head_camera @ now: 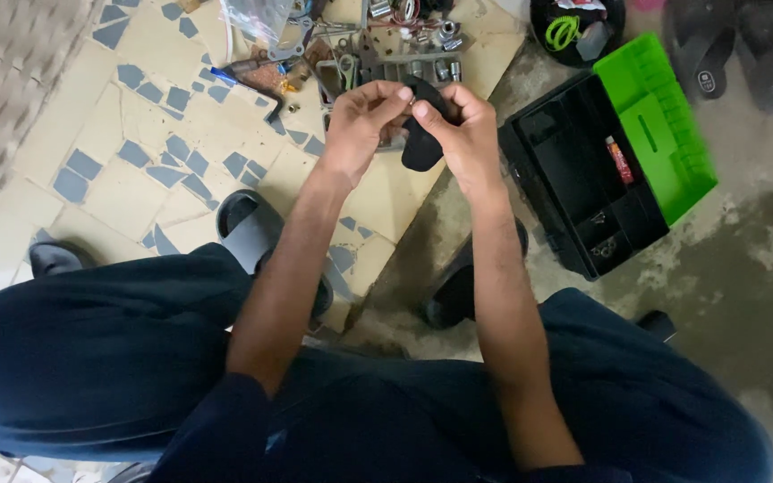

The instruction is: Organizing and sorting various mechanical engine components into a toolbox on the floor

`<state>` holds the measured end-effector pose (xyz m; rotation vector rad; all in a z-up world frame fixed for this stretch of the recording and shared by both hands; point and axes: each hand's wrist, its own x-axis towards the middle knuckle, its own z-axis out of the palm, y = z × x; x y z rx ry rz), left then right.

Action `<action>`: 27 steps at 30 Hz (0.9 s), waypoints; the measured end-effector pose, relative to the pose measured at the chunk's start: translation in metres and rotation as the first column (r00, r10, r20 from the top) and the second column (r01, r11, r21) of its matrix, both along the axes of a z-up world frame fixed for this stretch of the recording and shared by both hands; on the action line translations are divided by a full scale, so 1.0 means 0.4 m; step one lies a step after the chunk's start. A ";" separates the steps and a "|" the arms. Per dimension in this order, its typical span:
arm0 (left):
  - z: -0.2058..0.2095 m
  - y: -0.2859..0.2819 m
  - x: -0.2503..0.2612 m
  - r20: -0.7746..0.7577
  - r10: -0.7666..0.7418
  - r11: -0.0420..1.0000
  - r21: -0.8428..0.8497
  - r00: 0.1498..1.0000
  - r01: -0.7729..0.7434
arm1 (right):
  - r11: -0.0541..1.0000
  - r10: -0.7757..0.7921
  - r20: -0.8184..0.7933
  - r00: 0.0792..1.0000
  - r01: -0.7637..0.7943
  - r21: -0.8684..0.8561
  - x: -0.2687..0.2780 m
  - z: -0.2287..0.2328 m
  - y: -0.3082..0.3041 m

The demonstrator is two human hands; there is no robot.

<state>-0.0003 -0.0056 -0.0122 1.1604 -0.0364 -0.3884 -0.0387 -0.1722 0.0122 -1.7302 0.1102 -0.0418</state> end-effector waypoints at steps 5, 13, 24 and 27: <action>-0.002 0.002 0.006 -0.076 -0.052 0.988 -0.147 0.996 0.041 | 1.000 -0.003 0.019 1.000 0.002 0.028 0.009 -0.032 -0.012; -0.001 0.014 0.007 0.075 -0.080 0.989 0.132 0.994 0.070 | 1.000 0.003 0.071 0.997 -0.004 0.014 0.017 -0.056 -0.029; -0.046 0.053 0.029 0.077 0.010 1.000 0.026 0.997 -0.012 | 0.998 -0.061 0.067 0.996 0.059 0.030 0.056 0.016 0.058; -0.063 0.070 0.037 0.263 0.050 0.999 0.007 0.963 -0.054 | 0.983 -0.186 0.065 0.980 0.185 0.016 0.068 -0.015 0.081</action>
